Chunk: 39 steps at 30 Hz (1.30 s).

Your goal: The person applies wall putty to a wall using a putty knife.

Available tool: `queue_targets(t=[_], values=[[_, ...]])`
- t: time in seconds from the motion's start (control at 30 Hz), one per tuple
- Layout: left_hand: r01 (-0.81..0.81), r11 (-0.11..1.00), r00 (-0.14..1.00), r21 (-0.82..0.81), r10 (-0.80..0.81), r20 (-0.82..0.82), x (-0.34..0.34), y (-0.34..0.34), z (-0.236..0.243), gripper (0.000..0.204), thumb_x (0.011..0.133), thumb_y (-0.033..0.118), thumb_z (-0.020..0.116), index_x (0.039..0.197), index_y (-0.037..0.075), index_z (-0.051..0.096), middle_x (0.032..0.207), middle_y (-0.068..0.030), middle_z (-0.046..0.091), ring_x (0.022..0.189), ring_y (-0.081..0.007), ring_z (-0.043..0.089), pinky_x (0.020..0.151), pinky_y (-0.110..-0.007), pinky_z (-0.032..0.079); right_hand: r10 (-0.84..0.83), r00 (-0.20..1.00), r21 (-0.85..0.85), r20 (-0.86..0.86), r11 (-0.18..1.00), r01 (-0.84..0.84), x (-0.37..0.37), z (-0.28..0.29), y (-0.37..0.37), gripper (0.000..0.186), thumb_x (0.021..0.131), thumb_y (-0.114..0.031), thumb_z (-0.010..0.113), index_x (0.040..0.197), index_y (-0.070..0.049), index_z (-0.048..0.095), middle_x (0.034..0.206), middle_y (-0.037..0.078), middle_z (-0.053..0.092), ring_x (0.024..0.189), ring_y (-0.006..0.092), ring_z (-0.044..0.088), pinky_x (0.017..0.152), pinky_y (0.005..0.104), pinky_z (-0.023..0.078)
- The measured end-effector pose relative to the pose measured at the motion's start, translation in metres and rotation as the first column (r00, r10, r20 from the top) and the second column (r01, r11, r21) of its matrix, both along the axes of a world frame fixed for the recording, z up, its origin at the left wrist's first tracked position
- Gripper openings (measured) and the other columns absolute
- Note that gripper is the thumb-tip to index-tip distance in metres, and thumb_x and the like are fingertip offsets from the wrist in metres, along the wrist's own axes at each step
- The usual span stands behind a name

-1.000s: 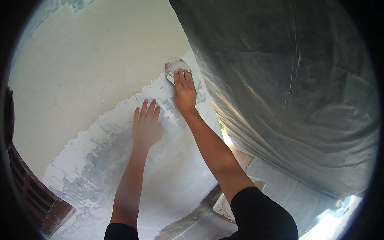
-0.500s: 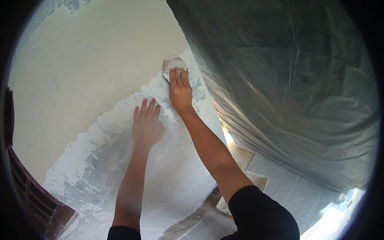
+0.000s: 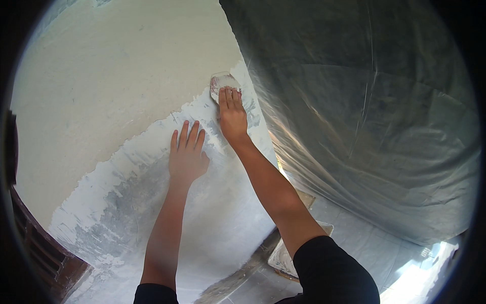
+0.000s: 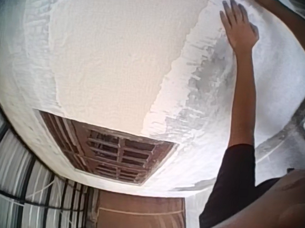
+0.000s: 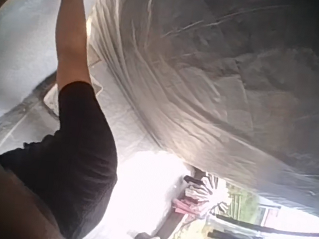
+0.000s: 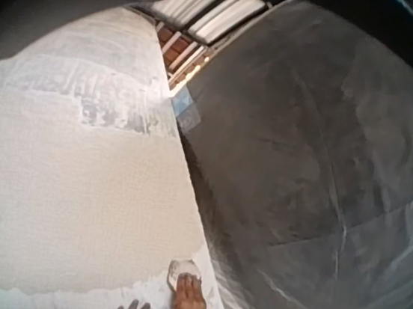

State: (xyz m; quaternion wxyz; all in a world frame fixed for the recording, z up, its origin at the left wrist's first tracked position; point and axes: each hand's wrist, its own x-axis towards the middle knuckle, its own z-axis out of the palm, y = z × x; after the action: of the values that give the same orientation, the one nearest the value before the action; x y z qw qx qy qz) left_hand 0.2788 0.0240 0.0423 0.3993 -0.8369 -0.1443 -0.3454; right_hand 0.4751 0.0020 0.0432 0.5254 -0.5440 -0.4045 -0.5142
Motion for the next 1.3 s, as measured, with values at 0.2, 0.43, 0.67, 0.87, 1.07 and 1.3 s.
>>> queue_targets(t=[0.2, 0.43, 0.67, 0.87, 1.07, 1.3], values=[[0.013, 1.0, 1.0, -0.013, -0.013, 0.012, -0.005, 0.003, 0.0, 0.058, 0.072, 0.022, 0.062, 0.128, 0.011, 0.055, 0.149, -0.0057, 0.039, 0.142, -0.0248, 0.029, 0.116, -0.048, 0.021, 0.064, 0.998, 0.049, -0.009, 0.997, -0.064, -0.007, 0.001, -0.021, 0.056, 0.073, 0.013, 0.053, 0.129, 0.007, 0.052, 0.128, 0.024, 0.057, 0.121, 0.0426, 0.053, 0.105, 0.0478, 0.042], [0.02, 1.0, 1.0, -0.013, -0.02, 0.015, 0.0, 0.003, 0.0, 0.057, 0.073, 0.023, 0.061, 0.129, 0.011, 0.055, 0.15, -0.0049, 0.038, 0.143, -0.0241, 0.028, 0.117, -0.048, 0.02, 0.062, 0.995, -0.038, 0.079, 0.998, -0.059, -0.014, -0.021, -0.009, 0.059, 0.073, 0.012, 0.052, 0.132, 0.005, 0.05, 0.129, 0.024, 0.056, 0.122, 0.0425, 0.052, 0.106, 0.0475, 0.041], [0.011, 0.999, 1.0, -0.034, -0.01, 0.003, -0.004, 0.0, -0.002, 0.056, 0.073, 0.022, 0.06, 0.128, 0.011, 0.056, 0.15, -0.0047, 0.038, 0.143, -0.0242, 0.028, 0.117, -0.048, 0.02, 0.075, 0.996, 0.098, 0.047, 0.992, -0.079, -0.023, 0.016, -0.016, 0.062, 0.071, 0.018, 0.053, 0.131, 0.001, 0.053, 0.13, 0.021, 0.058, 0.125, 0.041, 0.05, 0.102, 0.0431, 0.046], [-0.005, 1.0, 1.0, 0.015, 0.005, -0.016, -0.002, 0.002, -0.001, 0.056, 0.077, 0.028, 0.054, 0.131, 0.011, 0.055, 0.15, -0.007, 0.038, 0.143, -0.0262, 0.027, 0.117, -0.047, 0.02, 0.041, 0.997, -0.006, 0.069, 0.999, -0.041, -0.034, -0.009, 0.0, 0.056, 0.073, 0.011, 0.058, 0.128, 0.007, 0.052, 0.126, 0.024, 0.058, 0.123, 0.0423, 0.051, 0.105, 0.0488, 0.042], [-0.013, 1.0, 1.0, 0.023, 0.013, -0.012, -0.006, 0.003, -0.001, 0.057, 0.076, 0.027, 0.055, 0.13, 0.01, 0.055, 0.15, -0.007, 0.038, 0.143, -0.0261, 0.027, 0.117, -0.047, 0.02, 0.04, 0.999, 0.105, -0.001, 0.994, -0.039, -0.027, 0.009, -0.015, 0.066, 0.067, 0.018, 0.054, 0.132, 0.004, 0.05, 0.131, 0.023, 0.055, 0.122, 0.042, 0.052, 0.107, 0.0461, 0.041], [-0.001, 1.0, 1.0, 0.004, 0.001, -0.018, -0.001, 0.002, -0.001, 0.057, 0.076, 0.027, 0.055, 0.131, 0.01, 0.054, 0.15, -0.0068, 0.037, 0.143, -0.0258, 0.026, 0.117, -0.047, 0.02, -0.009, 1.0, -0.029, -0.002, 1.0, 0.009, -0.029, -0.015, 0.004, 0.053, 0.077, 0.008, 0.055, 0.13, 0.009, 0.049, 0.129, 0.026, 0.056, 0.121, 0.0449, 0.052, 0.105, 0.0484, 0.042]])
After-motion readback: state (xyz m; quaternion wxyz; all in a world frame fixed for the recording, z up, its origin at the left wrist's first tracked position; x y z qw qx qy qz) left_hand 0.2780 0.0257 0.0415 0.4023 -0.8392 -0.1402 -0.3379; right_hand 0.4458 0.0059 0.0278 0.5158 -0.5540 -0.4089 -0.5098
